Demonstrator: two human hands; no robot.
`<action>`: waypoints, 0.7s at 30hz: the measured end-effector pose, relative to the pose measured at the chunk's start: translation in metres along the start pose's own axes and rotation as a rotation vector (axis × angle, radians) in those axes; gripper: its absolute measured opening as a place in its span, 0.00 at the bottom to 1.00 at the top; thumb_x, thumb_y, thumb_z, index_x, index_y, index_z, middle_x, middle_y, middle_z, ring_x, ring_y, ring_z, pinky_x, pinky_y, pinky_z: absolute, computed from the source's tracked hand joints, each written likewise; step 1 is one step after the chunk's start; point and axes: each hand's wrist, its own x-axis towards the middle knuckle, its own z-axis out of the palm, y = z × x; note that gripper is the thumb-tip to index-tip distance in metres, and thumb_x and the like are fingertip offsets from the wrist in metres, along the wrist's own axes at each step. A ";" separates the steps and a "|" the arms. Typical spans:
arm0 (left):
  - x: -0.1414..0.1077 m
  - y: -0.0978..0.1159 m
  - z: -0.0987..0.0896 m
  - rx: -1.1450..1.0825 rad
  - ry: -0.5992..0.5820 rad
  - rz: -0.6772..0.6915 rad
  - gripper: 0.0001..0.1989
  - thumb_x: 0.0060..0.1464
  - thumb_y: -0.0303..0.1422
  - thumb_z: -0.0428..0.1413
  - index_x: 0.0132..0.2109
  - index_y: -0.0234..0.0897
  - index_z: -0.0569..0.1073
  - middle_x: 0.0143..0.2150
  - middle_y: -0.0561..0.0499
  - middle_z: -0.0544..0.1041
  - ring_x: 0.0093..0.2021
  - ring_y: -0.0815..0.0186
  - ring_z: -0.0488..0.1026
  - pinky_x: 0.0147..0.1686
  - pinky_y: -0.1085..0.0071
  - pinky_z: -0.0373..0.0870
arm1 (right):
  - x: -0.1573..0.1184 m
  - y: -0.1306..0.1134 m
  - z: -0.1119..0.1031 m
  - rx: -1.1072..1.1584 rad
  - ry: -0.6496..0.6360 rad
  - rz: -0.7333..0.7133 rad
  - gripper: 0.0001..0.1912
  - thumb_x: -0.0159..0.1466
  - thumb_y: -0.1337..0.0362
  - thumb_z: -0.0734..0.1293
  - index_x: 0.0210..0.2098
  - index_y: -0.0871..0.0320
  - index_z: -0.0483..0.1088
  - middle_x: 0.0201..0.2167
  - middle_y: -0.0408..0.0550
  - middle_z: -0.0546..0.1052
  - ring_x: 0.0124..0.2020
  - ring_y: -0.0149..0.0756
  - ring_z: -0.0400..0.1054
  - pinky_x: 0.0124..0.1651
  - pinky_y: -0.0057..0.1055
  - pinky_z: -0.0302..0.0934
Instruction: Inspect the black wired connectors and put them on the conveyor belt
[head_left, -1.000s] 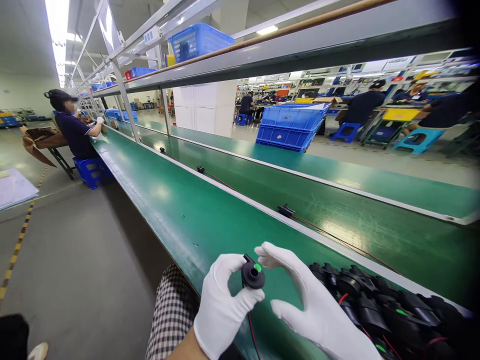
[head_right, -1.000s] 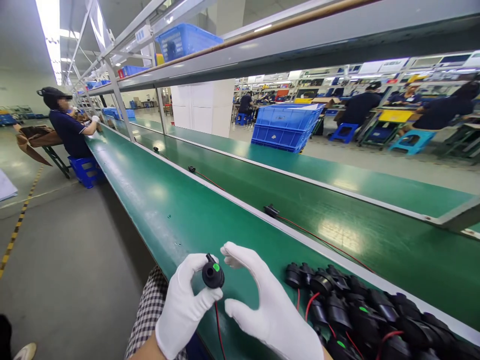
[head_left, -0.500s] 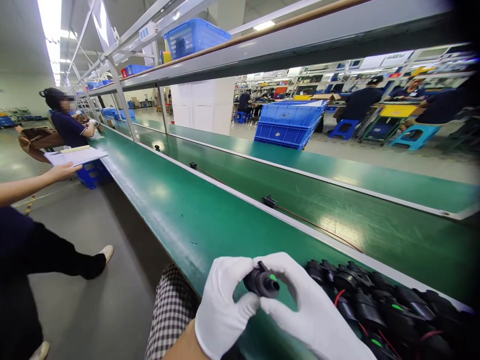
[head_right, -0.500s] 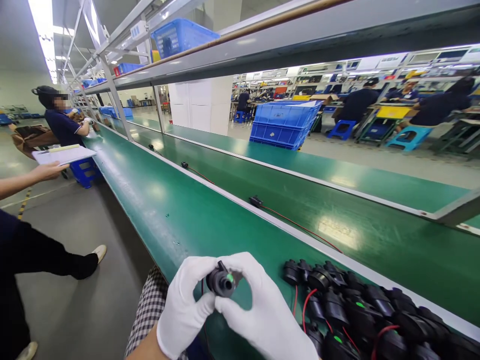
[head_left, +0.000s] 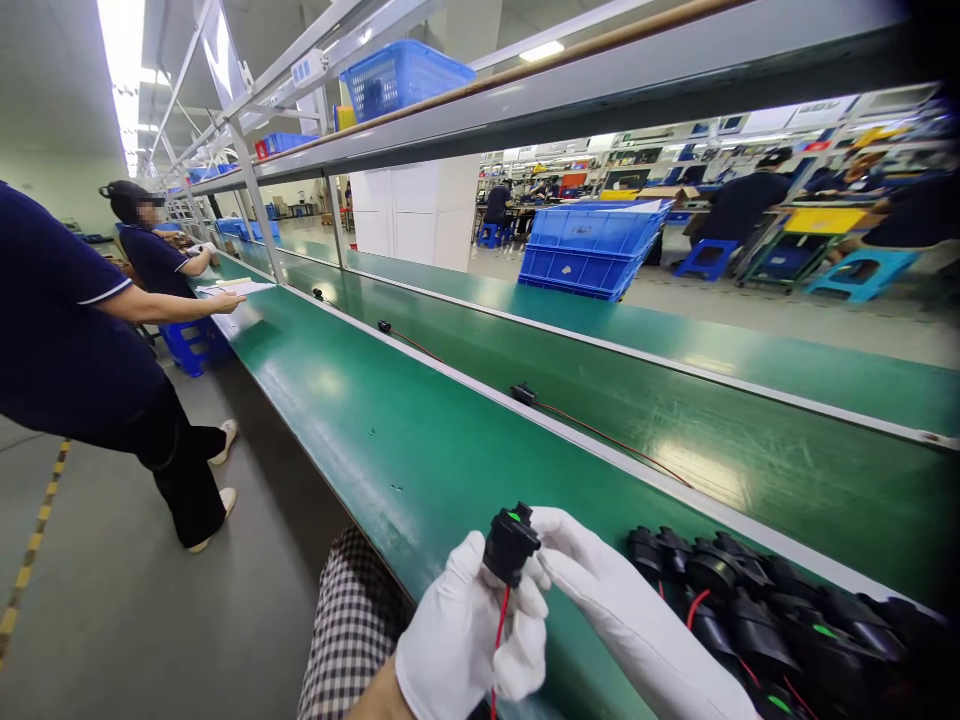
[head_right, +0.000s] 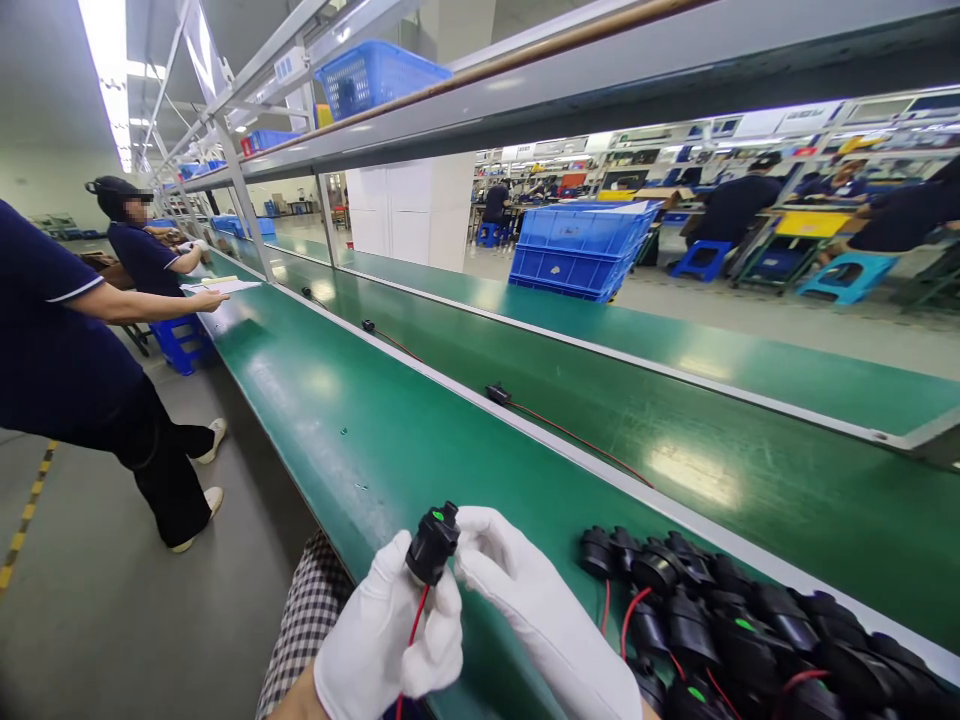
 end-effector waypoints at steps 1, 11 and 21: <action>0.000 -0.001 0.001 -0.093 -0.042 -0.066 0.30 0.50 0.61 0.51 0.29 0.34 0.69 0.13 0.60 0.62 0.09 0.77 0.50 0.13 0.75 0.44 | 0.001 0.002 -0.001 0.018 -0.040 0.020 0.20 0.62 0.46 0.66 0.41 0.55 0.70 0.40 0.50 0.76 0.43 0.45 0.70 0.48 0.41 0.67; 0.016 -0.016 -0.013 0.481 0.116 0.038 0.36 0.58 0.60 0.35 0.33 0.33 0.72 0.26 0.45 0.76 0.23 0.64 0.73 0.27 0.66 0.71 | -0.003 -0.037 -0.033 -0.299 0.059 -0.097 0.17 0.63 0.49 0.63 0.39 0.57 0.71 0.36 0.48 0.77 0.39 0.44 0.72 0.43 0.39 0.68; 0.043 -0.030 -0.092 1.507 0.582 0.582 0.20 0.60 0.45 0.48 0.51 0.37 0.72 0.53 0.40 0.73 0.55 0.51 0.67 0.58 0.44 0.60 | 0.008 -0.053 -0.270 -1.162 0.846 0.059 0.03 0.65 0.64 0.67 0.38 0.56 0.71 0.46 0.49 0.74 0.58 0.55 0.62 0.59 0.58 0.53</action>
